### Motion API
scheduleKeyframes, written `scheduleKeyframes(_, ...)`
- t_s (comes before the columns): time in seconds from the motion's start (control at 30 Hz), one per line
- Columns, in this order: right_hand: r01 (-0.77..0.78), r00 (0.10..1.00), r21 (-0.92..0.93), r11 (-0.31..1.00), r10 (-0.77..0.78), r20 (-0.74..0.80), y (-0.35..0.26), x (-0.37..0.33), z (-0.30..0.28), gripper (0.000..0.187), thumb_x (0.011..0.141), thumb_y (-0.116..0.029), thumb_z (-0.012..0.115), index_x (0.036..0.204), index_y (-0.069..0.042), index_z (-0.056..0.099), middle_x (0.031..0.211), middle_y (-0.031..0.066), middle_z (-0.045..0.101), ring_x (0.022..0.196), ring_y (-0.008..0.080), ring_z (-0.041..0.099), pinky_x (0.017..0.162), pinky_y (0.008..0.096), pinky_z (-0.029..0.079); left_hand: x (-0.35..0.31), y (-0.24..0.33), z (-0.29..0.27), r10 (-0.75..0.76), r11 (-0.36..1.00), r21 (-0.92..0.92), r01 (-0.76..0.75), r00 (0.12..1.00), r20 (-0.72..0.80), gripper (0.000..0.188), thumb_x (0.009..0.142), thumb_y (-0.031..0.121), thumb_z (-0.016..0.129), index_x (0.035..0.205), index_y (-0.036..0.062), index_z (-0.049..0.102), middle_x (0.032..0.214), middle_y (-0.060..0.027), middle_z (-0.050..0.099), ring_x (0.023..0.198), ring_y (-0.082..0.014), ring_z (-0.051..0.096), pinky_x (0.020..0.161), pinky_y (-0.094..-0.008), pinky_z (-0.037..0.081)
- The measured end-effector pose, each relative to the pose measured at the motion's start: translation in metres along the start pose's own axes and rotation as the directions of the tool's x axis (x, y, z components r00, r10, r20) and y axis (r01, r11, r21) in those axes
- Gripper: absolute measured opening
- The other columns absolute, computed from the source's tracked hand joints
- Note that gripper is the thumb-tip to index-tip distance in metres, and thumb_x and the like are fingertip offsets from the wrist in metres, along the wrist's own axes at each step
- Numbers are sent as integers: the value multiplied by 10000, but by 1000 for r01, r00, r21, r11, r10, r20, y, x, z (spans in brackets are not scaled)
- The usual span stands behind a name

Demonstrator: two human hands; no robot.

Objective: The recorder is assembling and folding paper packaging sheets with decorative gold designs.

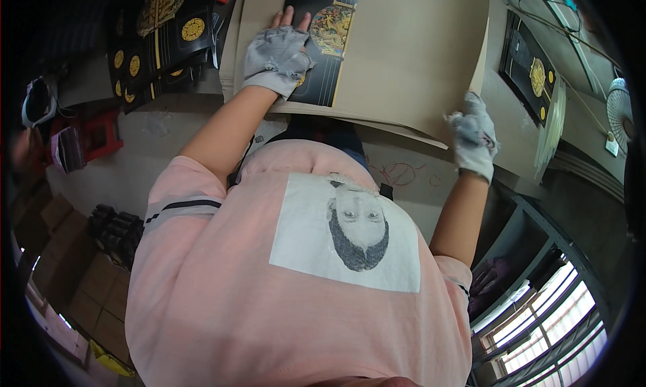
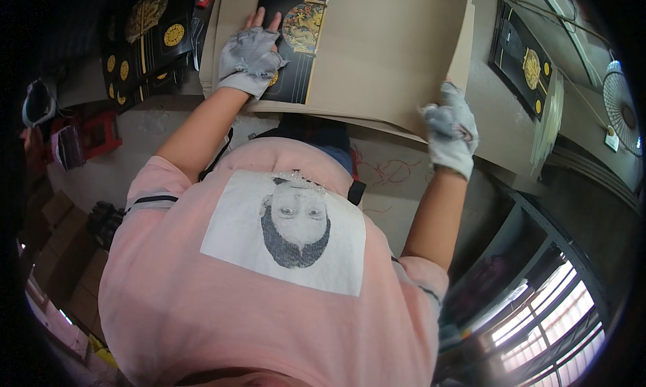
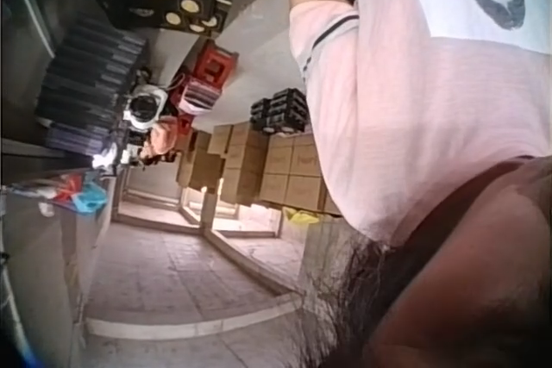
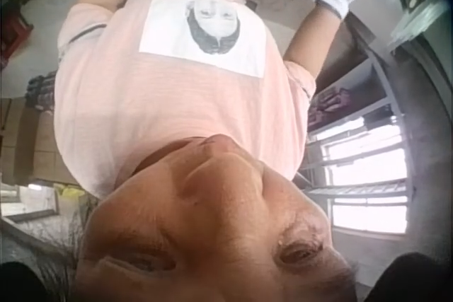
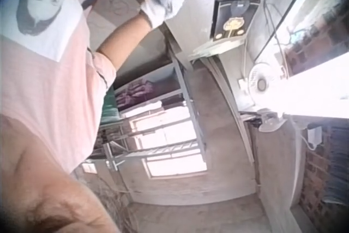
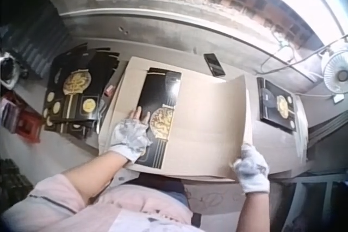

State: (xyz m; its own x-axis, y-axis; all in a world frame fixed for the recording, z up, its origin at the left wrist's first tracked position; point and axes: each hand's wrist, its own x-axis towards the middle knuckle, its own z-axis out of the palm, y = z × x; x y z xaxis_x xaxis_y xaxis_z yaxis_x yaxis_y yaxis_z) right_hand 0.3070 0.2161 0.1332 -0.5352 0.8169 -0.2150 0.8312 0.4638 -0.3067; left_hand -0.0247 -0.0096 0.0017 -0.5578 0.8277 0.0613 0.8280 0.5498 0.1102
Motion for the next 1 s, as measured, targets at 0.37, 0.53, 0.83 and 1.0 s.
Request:
scheduleKeyframes(0.37, 488, 837, 85, 868, -439, -326, -86, 18, 88, 614, 743, -373, 898, 1223, -59, 678, 1501, 325, 470, 1359, 472, 493, 1108, 499, 439, 2, 11, -11, 101, 992, 58, -108, 987, 122, 689, 953, 272, 538, 1617, 248, 354, 1678, -103, 328, 1557, -290, 288, 1246, -491, 253)
scheduleKeyframes(0.53, 340, 899, 33, 940, -314, -305, -85, 38, 98, 932, 706, -546, 884, 1399, -7, 570, 1517, 368, 423, 1397, 483, 455, 1148, 485, 407, 0, 3, 12, 96, 995, 13, -97, 992, 76, 662, 976, 314, 488, 1619, 288, 330, 1679, -90, 325, 1559, -308, 273, 1261, -501, 209)
scheduleKeyframes(0.83, 264, 921, -275, 925, -326, -212, -131, 36, 118, 925, 893, -672, 619, 1531, -18, 468, 1518, 368, 440, 1467, 477, 381, 1232, 513, 279, 1, 7, 13, 109, 992, 69, -110, 994, 18, 606, 1005, 327, 497, 1594, 226, 398, 1654, -102, 366, 1538, -312, 309, 1245, -488, 258)
scheduleKeyframes(1.0, 350, 909, -148, 925, -374, -185, -100, 49, 111, 936, 864, -660, 670, 1537, -41, 470, 1520, 372, 434, 1446, 476, 414, 1216, 511, 310, 1, 6, 8, 88, 993, 80, -91, 995, 41, 605, 1003, 327, 500, 1592, 228, 404, 1653, -102, 368, 1538, -308, 310, 1245, -480, 262)
